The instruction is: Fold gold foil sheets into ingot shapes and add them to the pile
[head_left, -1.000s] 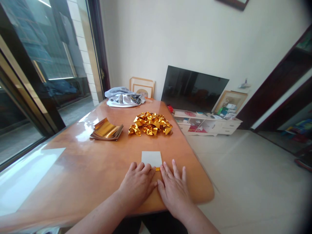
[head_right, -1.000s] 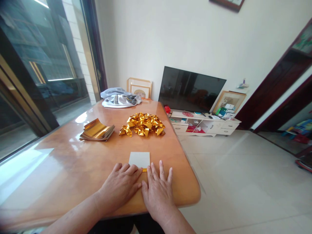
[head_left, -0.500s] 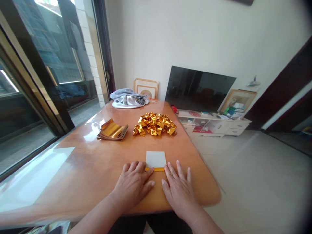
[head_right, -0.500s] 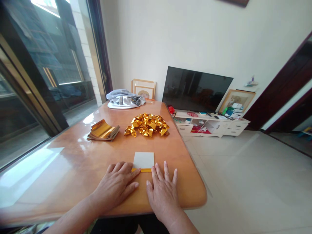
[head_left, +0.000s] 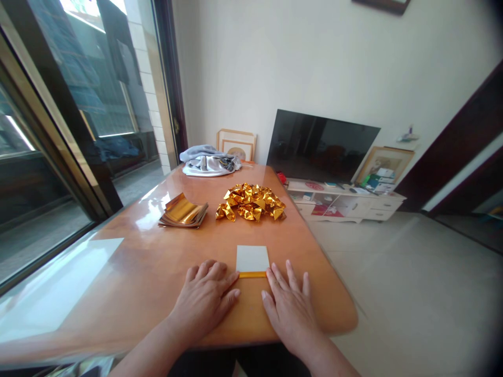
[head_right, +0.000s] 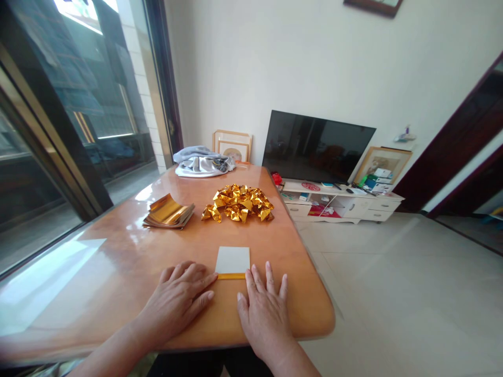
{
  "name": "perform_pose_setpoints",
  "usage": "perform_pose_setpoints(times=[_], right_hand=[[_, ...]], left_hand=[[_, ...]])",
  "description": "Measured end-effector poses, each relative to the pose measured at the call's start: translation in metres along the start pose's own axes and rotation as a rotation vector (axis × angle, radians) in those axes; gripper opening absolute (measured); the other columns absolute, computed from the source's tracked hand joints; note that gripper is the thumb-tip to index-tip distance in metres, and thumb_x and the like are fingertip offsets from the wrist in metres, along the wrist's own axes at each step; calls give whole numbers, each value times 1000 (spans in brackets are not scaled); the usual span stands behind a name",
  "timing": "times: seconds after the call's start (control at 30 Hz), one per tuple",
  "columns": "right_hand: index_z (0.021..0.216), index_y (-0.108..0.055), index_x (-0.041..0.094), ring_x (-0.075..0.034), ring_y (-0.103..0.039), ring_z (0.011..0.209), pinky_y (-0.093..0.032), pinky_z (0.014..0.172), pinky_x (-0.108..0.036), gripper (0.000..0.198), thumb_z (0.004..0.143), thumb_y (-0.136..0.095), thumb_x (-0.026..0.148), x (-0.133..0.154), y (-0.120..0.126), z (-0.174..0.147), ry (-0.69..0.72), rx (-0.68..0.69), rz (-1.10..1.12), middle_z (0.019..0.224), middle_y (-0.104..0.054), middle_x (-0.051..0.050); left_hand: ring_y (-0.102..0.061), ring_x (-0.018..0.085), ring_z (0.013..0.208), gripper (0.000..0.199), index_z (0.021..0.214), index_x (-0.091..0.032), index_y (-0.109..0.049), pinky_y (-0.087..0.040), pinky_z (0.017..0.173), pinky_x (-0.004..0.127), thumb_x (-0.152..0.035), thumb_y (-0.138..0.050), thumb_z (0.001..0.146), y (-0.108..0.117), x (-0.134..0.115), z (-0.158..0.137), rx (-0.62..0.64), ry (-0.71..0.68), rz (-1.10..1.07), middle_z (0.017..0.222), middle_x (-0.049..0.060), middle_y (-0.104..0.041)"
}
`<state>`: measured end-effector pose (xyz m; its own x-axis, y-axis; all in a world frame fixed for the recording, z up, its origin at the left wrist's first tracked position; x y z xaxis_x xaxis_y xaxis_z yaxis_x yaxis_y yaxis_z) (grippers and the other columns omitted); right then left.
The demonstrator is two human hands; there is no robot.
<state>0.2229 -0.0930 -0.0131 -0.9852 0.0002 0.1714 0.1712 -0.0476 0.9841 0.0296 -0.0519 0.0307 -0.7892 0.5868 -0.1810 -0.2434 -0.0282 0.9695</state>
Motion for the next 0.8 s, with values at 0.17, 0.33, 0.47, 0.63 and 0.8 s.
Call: perform_pose_setpoints(times=[0.17, 0.33, 0.47, 0.63, 0.8], right_hand=[[156, -36, 25, -32, -3, 155, 6, 119, -66, 61, 102, -29, 52, 0, 0, 1, -3, 6, 5, 161, -32, -1], [152, -45, 26, -32, -6, 155, 2, 120, -65, 58, 102, -29, 52, -1, 5, 7, 20, 8, 39, 160, -36, -2], [146, -53, 26, -32, -18, 153, -6, 122, -61, 53, 102, -33, 48, -4, 13, 12, 38, -14, 103, 156, -44, -3], [139, -60, 23, -28, -42, 142, -25, 120, -50, 46, 100, -41, 37, -13, 24, 18, 39, -149, 214, 146, -57, -6], [128, -66, 19, -23, -58, 122, -41, 110, -36, 40, 98, -43, 31, -20, 34, 25, 77, -275, 374, 127, -69, -9]], left_hand=[[-46, 28, 120, 37, 128, -35, -64, -32, 100, 43, -47, -43, 100, 4, 0, 1, -4, 2, 5, 119, 6, -62], [-48, 27, 113, 30, 112, -31, -69, -36, 96, 41, -44, -45, 99, 7, -5, 7, -14, -14, -15, 108, 6, -63], [-49, 26, 107, 29, 109, -30, -69, -38, 94, 40, -39, -43, 101, 7, -8, 11, -21, -28, -54, 104, 5, -63], [-50, 26, 106, 28, 107, -28, -69, -38, 94, 40, -38, -44, 101, 3, -8, 12, -36, -36, -94, 104, 5, -63], [-51, 26, 106, 27, 109, -28, -69, -39, 93, 40, -36, -45, 101, 0, -6, 14, -43, -40, -98, 105, 5, -64]])
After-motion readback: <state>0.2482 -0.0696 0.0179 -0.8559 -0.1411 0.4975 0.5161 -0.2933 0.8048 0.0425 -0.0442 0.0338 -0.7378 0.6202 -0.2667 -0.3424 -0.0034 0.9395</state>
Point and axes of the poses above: each hand's wrist, its own z-axis towards the middle knuckle, its own y-axis out of the back of the hand, x = y × z, the point moved 7 cm from there along z, towards the middle knuckle
